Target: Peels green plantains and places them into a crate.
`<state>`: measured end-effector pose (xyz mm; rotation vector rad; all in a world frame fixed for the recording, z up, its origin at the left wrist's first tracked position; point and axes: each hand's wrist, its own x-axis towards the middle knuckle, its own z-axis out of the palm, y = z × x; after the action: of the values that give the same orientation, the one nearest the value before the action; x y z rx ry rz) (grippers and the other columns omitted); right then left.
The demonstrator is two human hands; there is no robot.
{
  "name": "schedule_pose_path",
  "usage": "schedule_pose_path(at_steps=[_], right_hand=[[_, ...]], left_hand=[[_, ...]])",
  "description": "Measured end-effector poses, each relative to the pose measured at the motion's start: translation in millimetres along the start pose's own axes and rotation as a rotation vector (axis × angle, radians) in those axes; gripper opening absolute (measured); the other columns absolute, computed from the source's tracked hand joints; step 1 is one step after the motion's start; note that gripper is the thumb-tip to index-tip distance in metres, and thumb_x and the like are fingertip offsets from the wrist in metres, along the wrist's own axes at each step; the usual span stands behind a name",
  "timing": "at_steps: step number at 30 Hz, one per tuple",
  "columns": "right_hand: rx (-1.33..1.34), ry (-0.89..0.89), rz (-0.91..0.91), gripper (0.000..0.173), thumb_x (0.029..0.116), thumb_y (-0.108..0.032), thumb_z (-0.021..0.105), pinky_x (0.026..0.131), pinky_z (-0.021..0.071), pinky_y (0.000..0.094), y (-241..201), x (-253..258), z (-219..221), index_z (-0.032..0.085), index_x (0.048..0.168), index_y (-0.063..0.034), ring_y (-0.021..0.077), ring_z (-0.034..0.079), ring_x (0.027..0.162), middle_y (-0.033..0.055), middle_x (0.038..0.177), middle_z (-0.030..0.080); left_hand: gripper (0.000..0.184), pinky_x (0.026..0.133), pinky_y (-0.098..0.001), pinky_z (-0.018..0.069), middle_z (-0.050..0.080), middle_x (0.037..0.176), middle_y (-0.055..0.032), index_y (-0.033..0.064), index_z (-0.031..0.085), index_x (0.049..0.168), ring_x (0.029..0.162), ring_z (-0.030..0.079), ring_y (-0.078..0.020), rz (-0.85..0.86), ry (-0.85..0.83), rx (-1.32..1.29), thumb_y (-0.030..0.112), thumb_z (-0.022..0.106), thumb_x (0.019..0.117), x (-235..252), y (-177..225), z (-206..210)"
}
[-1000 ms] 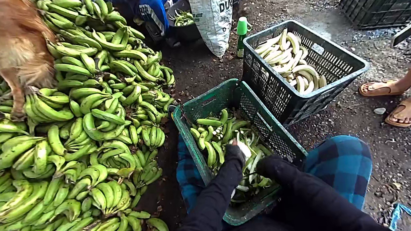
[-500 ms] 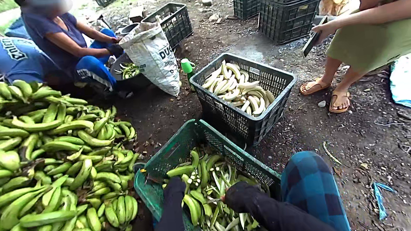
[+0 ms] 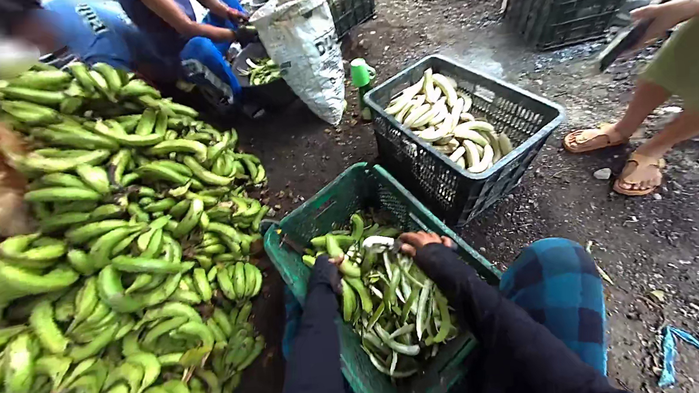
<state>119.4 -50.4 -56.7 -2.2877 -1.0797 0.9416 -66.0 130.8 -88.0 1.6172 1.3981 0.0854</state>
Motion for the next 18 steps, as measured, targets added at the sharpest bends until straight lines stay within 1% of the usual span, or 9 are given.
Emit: schedule_pose_path(at_steps=[2,3,5,7,9,11,15,17,18], right_hand=[[0.025,0.046,-0.027,0.051,0.1072,-0.045,0.047,0.116,0.0223,0.0732,2,5,3,0.053,0.151,-0.0192,0.0476,0.044,0.142,0.0212,0.148,0.056],[0.023,0.043,-0.021,0.051,0.1074,-0.046,0.047,0.116,0.0228,0.0716,-2,4,6,0.053,0.151,-0.0189,0.0468,0.045,0.141,0.0213,0.148,0.056],[-0.012,-0.001,-0.030,0.053,0.1073,-0.049,0.047,0.116,0.0235,0.0706,-17,-9,15,0.053,0.151,-0.0192,0.0472,0.044,0.142,0.0223,0.148,0.055],[-0.039,-0.029,-0.055,0.052,0.1068,-0.050,0.047,0.116,0.0242,0.0692,-29,-33,29,0.054,0.150,-0.0209,0.0467,0.044,0.141,0.0216,0.148,0.056],[-0.013,0.016,-0.072,0.049,0.1058,-0.049,0.050,0.114,0.0258,0.0681,-32,-57,49,0.060,0.145,-0.0209,0.0461,0.047,0.138,0.0210,0.142,0.060],[0.017,0.074,-0.050,0.047,0.1057,-0.047,0.050,0.114,0.0271,0.0670,-33,-69,63,0.062,0.143,-0.0206,0.0462,0.049,0.136,0.0219,0.139,0.062],[-0.003,0.230,0.021,0.050,0.1065,-0.047,0.049,0.114,0.0289,0.0682,-43,-38,50,0.060,0.144,-0.0157,0.0504,0.049,0.135,0.0288,0.139,0.059],[0.012,0.313,0.050,0.049,0.1068,-0.051,0.047,0.110,0.0323,0.0717,-36,-8,32,0.063,0.140,-0.0178,0.0501,0.054,0.131,0.0268,0.135,0.063],[0.047,0.333,0.050,0.049,0.1070,-0.051,0.046,0.110,0.0314,0.0724,-34,4,21,0.064,0.139,-0.0186,0.0488,0.054,0.131,0.0246,0.135,0.064]], left_hand=[[0.031,0.074,-0.0345,0.0573,0.066,0.104,-0.0125,0.0027,0.048,0.135,0.086,0.066,-0.0180,0.125,-0.075,-0.655,0.019,0.039,0.1109,-25,0,8],[0.032,0.070,-0.0335,0.0571,0.066,0.096,-0.0107,0.0030,0.051,0.129,0.080,0.066,-0.0171,0.154,-0.111,-0.868,0.023,0.033,0.1124,-38,1,15],[0.039,0.068,-0.0329,0.0567,0.065,0.091,-0.0087,0.0043,0.054,0.123,0.076,0.065,-0.0158,0.148,-0.102,-1.023,0.032,0.028,0.1128,-60,6,26],[0.045,0.073,-0.0356,0.0548,0.063,0.099,-0.0108,0.0051,0.053,0.129,0.083,0.062,-0.0174,0.086,-0.081,-0.999,0.039,0.028,0.1124,-76,8,30],[0.046,0.071,-0.0337,0.0541,0.063,0.097,-0.0105,0.0048,0.054,0.127,0.080,0.062,-0.0165,0.035,-0.021,-0.921,0.040,0.029,0.1120,-81,5,31],[0.046,0.080,-0.0361,0.0530,0.063,0.109,-0.0152,0.0009,0.053,0.134,0.090,0.061,-0.0191,0.058,0.008,-0.782,0.035,0.030,0.1130,-91,0,30],[0.046,0.093,-0.0423,0.0526,0.063,0.123,-0.0212,-0.0017,0.053,0.138,0.105,0.063,-0.0252,0.047,0.022,-0.585,0.033,0.035,0.1126,-118,1,31],[0.046,0.080,-0.0348,0.0564,0.066,0.109,-0.0148,0.0012,0.055,0.133,0.091,0.066,-0.0176,0.096,0.010,-0.646,0.036,0.033,0.1124,-129,-7,31],[0.046,0.080,-0.0323,0.0557,0.065,0.109,-0.0133,0.0003,0.055,0.134,0.090,0.064,-0.0146,0.152,-0.022,-0.694,0.034,0.032,0.1129,-132,-12,28]])
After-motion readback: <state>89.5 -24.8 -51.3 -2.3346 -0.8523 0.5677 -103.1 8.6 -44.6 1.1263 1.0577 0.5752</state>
